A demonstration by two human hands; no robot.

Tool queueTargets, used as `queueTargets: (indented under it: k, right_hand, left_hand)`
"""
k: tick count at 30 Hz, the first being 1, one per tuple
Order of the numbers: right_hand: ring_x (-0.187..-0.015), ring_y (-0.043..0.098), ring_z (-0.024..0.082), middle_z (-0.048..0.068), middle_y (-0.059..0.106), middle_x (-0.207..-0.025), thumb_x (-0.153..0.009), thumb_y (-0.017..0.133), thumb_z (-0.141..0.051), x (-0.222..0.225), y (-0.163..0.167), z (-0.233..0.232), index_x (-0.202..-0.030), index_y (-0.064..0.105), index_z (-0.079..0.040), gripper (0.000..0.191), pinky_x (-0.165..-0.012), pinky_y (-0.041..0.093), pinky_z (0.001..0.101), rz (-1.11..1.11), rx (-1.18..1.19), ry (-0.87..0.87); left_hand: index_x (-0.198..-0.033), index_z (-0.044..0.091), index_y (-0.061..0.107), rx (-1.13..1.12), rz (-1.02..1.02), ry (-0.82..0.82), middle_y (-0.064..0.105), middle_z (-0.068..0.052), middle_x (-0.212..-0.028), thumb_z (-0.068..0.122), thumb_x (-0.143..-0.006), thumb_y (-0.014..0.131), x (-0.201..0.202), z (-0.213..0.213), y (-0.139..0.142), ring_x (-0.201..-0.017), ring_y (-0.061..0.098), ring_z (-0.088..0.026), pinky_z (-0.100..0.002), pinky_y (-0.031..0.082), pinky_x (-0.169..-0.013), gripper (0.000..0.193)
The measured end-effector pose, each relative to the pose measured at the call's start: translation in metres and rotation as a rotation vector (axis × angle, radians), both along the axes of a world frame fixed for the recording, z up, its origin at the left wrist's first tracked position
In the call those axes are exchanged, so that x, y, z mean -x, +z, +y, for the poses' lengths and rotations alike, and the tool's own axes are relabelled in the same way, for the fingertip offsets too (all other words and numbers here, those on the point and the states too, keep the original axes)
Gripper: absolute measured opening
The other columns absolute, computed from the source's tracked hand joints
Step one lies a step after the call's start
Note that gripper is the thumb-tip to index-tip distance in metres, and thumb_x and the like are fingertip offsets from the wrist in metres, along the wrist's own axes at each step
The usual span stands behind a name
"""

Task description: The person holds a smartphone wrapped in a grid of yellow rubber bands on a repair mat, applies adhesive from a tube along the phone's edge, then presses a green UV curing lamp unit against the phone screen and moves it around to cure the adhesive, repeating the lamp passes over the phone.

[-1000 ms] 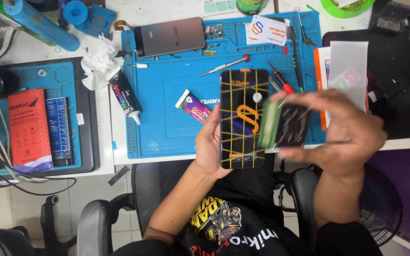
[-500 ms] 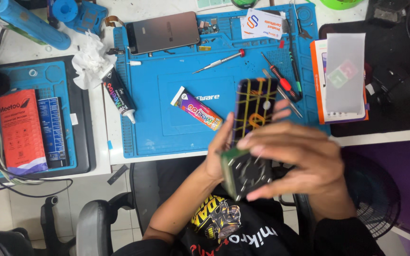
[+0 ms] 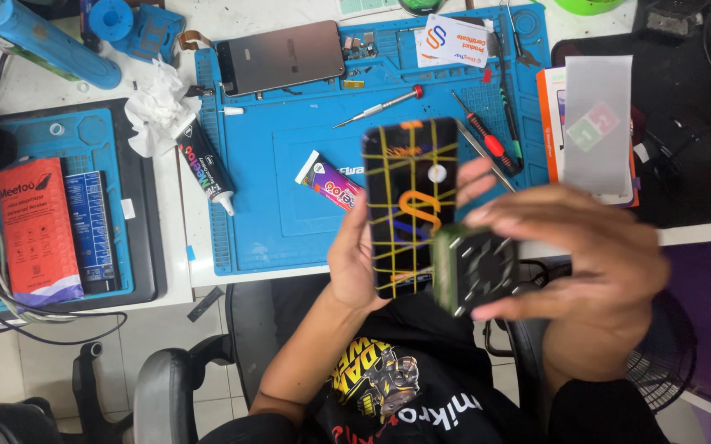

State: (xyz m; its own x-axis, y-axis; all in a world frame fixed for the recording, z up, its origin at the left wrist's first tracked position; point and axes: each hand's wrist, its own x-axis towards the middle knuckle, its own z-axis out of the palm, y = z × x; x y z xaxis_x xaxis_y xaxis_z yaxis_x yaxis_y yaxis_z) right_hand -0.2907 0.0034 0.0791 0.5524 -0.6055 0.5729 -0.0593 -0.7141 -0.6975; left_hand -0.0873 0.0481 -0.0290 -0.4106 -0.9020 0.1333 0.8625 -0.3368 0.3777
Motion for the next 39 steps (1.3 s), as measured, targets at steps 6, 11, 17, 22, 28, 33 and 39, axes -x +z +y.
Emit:
queueTargets:
  k: [6, 11, 17, 22, 28, 33, 39]
  right_hand:
    - [-0.111, 0.072, 0.028, 0.021, 0.067, -0.12, -0.072, 0.095, -0.026, 0.024, -0.033, -0.003, -0.132, 0.055, 0.005, 0.079, -0.093, 0.063, 0.0381, -0.101, 0.137, -0.361]
    - [-0.113, 0.069, 0.027, 0.022, 0.067, -0.122, -0.072, 0.094, -0.028, 0.016, -0.038, -0.006, -0.132, 0.053, 0.004, 0.08, -0.094, 0.064, 0.0391, -0.222, 0.15, -0.339]
    - [-0.111, 0.066, 0.03, 0.018, 0.066, -0.12, -0.069, 0.097, -0.036, -0.011, 0.002, -0.002, -0.121, 0.048, 0.004, 0.082, -0.099, 0.06, 0.0398, 0.122, 0.163, 0.06]
    - [-0.112, 0.073, 0.029, 0.015, 0.073, -0.119, -0.081, 0.09, -0.032, -0.022, 0.009, 0.026, -0.121, 0.062, -0.001, 0.058, -0.095, 0.06, 0.0403, 0.19, 0.204, 0.083]
    - [-0.11, 0.074, 0.032, 0.018, 0.073, -0.118, -0.091, 0.088, -0.035, -0.026, -0.002, 0.034, -0.122, 0.064, 0.0, 0.052, -0.084, 0.061, 0.0391, 0.212, 0.357, 0.208]
    - [-0.106, 0.074, 0.031, 0.017, 0.073, -0.113, -0.086, 0.087, -0.034, -0.029, 0.006, 0.034, -0.115, 0.066, 0.0, 0.049, -0.077, 0.061, 0.0401, 0.216, 0.366, 0.213]
    - [-0.106, 0.074, 0.03, 0.017, 0.074, -0.11, -0.087, 0.089, -0.032, -0.024, 0.005, 0.037, -0.113, 0.067, -0.001, 0.047, -0.077, 0.061, 0.038, 0.176, 0.392, 0.191]
  left_hand:
    - [-0.159, -0.001, 0.038, -0.168, 0.045, -0.162, 0.058, -0.018, -0.145, 0.048, -0.119, 0.018, 0.005, 0.015, -0.043, -0.131, 0.064, -0.03, -0.04, 0.053, -0.11, 0.066]
    - [-0.161, 0.001, 0.04, -0.258, -0.083, -0.261, 0.061, -0.018, -0.145, 0.046, -0.116, 0.022, 0.008, 0.022, -0.065, -0.128, 0.063, -0.024, -0.038, 0.052, -0.111, 0.066]
    - [-0.163, 0.002, 0.038, -0.312, -0.076, -0.208, 0.057, -0.018, -0.149, 0.043, -0.118, 0.024, 0.009, 0.02, -0.063, -0.132, 0.059, -0.025, -0.04, 0.047, -0.116, 0.062]
    - [-0.167, -0.001, 0.025, -0.024, 0.054, -0.253, 0.033, -0.027, -0.163, 0.059, -0.109, 0.033, -0.001, 0.004, -0.009, -0.153, 0.036, -0.036, -0.044, 0.033, -0.13, 0.084]
    - [-0.167, -0.004, 0.019, 0.041, 0.104, -0.284, 0.02, -0.035, -0.166, 0.064, -0.105, 0.037, -0.005, -0.009, 0.035, -0.156, 0.025, -0.046, -0.049, 0.03, -0.125, 0.094]
    - [-0.167, 0.0, 0.018, 0.027, 0.162, -0.331, 0.02, -0.037, -0.165, 0.063, -0.105, 0.037, -0.004, -0.006, 0.022, -0.155, 0.025, -0.048, -0.051, 0.031, -0.126, 0.091]
    - [-0.164, -0.003, 0.026, -0.15, 0.133, -0.206, 0.038, -0.027, -0.163, 0.05, -0.112, 0.029, -0.009, 0.027, -0.05, -0.149, 0.044, -0.039, -0.053, 0.037, -0.127, 0.075]
